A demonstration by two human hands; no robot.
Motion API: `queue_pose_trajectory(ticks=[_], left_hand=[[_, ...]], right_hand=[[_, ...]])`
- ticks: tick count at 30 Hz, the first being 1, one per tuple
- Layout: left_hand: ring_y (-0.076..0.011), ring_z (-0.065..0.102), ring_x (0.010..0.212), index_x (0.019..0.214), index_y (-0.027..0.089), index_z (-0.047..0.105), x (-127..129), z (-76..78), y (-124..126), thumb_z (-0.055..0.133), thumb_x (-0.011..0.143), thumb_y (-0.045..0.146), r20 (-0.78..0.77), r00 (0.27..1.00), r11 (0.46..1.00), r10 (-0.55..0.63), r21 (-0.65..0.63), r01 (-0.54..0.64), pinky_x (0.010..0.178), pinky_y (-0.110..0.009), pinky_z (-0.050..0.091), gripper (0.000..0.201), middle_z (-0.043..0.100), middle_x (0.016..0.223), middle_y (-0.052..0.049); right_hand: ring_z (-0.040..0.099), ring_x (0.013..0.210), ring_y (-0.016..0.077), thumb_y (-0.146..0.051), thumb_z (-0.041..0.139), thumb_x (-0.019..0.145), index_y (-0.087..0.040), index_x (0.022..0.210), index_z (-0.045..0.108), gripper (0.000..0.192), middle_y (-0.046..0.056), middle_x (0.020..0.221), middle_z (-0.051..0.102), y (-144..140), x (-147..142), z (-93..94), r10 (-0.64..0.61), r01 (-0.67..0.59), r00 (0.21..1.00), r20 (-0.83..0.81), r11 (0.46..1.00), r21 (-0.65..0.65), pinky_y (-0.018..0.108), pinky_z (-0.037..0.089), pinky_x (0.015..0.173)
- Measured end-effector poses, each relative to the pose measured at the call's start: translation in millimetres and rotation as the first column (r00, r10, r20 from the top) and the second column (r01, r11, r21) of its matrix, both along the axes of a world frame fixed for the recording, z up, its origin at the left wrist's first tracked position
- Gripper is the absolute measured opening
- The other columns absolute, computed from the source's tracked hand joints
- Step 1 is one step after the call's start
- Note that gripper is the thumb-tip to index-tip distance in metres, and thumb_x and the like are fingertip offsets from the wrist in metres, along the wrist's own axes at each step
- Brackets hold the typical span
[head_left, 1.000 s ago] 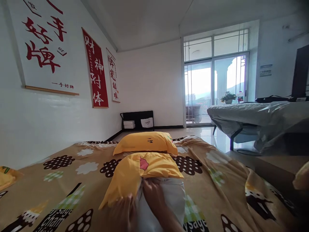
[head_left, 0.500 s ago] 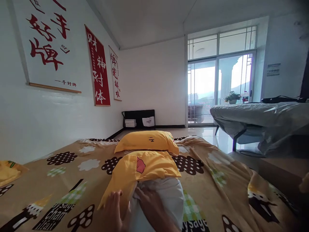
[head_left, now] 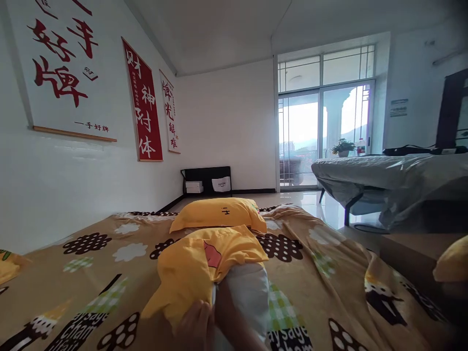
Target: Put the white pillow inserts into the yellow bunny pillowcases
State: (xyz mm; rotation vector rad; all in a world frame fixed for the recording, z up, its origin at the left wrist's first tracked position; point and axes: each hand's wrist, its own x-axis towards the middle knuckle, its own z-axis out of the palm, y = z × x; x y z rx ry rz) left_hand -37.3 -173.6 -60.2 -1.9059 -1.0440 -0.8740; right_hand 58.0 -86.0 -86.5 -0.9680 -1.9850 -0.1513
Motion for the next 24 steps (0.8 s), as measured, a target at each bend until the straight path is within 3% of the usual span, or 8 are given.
queue_pose_trajectory(ticks=[6,9,11,14,16,18,20,24], left_hand=[[-0.0142,0.068,0.075,0.085,0.022,0.062,-16,-50.3,20,0.041,0.091,0.021,0.153,0.984,0.994,0.086,-0.074,-0.075,0.068,-0.021,0.049,0.022,0.071,0.079,-0.004],[-0.0169,0.069,0.088,0.092,0.023,0.065,-24,-58.4,22,0.041,0.089,0.021,0.191,0.957,0.917,0.217,-0.378,-0.132,0.076,-0.025,0.05,0.024,0.073,0.092,-0.005],[-0.0185,0.068,0.095,0.102,0.023,0.066,-26,-45.8,15,0.04,0.088,0.022,0.181,0.935,0.766,0.306,-0.63,-0.129,0.081,-0.028,0.05,0.029,0.072,0.103,-0.006],[-0.0215,0.068,0.096,0.106,0.025,0.065,-28,-6.3,-3,0.033,0.091,0.028,0.111,0.93,0.503,0.351,-0.86,-0.087,0.081,-0.033,0.049,0.036,0.072,0.103,-0.006],[-0.0248,0.069,0.09,0.097,0.026,0.067,-26,25.3,-16,0.032,0.092,0.037,0.042,0.942,0.437,0.332,-0.892,-0.114,0.078,-0.036,0.048,0.037,0.073,0.092,-0.005],[-0.025,0.069,0.083,0.088,0.025,0.066,-13,54.5,-22,0.033,0.092,0.041,0.035,0.95,0.484,0.31,-0.866,-0.126,0.073,-0.035,0.046,0.037,0.072,0.082,-0.004],[-0.0204,0.067,0.082,0.087,0.024,0.064,12,76.0,-18,0.033,0.093,0.033,0.109,0.972,0.596,0.209,-0.802,-0.038,0.072,-0.031,0.046,0.033,0.069,0.085,-0.004],[-0.0221,0.06,0.102,0.106,0.023,0.061,61,83.3,21,0.046,0.082,0.015,-0.032,0.986,0.756,-0.164,-0.646,0.104,0.088,-0.035,0.046,0.029,0.064,0.108,-0.006]], right_hand=[[0.064,0.101,0.0224,-0.021,0.05,0.087,-0.019,0.104,0.069,0.026,0.011,0.103,0.07,-17,39,11.6,0.004,-0.016,0.999,-0.035,0.939,-0.344,0.034,0.048,0.093],[0.047,0.128,0.0236,-0.028,0.059,0.082,-0.023,0.136,0.05,0.055,0.01,0.138,0.053,-52,75,16.8,0.164,-0.16,0.986,-0.025,0.9,-0.407,0.037,0.037,0.109],[0.039,0.135,0.0242,-0.03,0.067,0.075,-0.026,0.146,0.035,0.078,0.008,0.147,0.042,-69,108,23.7,0.23,-0.195,0.973,0.015,0.857,-0.477,0.037,0.032,0.112],[0.035,0.136,0.0298,-0.038,0.075,0.065,-0.026,0.149,0.029,0.096,0.01,0.149,0.038,-80,161,32.6,0.15,-0.075,0.983,0.106,0.857,-0.509,0.043,0.028,0.113],[0.032,0.137,0.0331,-0.047,0.075,0.064,-0.024,0.148,0.031,0.098,0.013,0.151,0.035,-79,180,31.0,0.066,0.016,0.986,0.153,0.876,-0.481,0.047,0.024,0.112],[0.034,0.136,0.0333,-0.049,0.073,0.063,-0.023,0.147,0.034,0.096,0.014,0.148,0.038,-73,176,20.5,0.052,0.04,0.981,0.186,0.889,-0.455,0.047,0.025,0.111],[0.045,0.126,0.0311,-0.041,0.069,0.065,-0.02,0.143,0.04,0.086,0.014,0.138,0.051,-66,151,2.8,0.047,0.031,0.983,0.179,0.912,-0.409,0.045,0.031,0.106],[0.06,0.103,0.0293,-0.02,0.055,0.057,-0.016,0.122,0.058,0.065,0.013,0.107,0.067,-54,91,-35.1,-0.027,0.049,0.996,0.084,0.96,-0.275,0.043,0.037,0.097]])
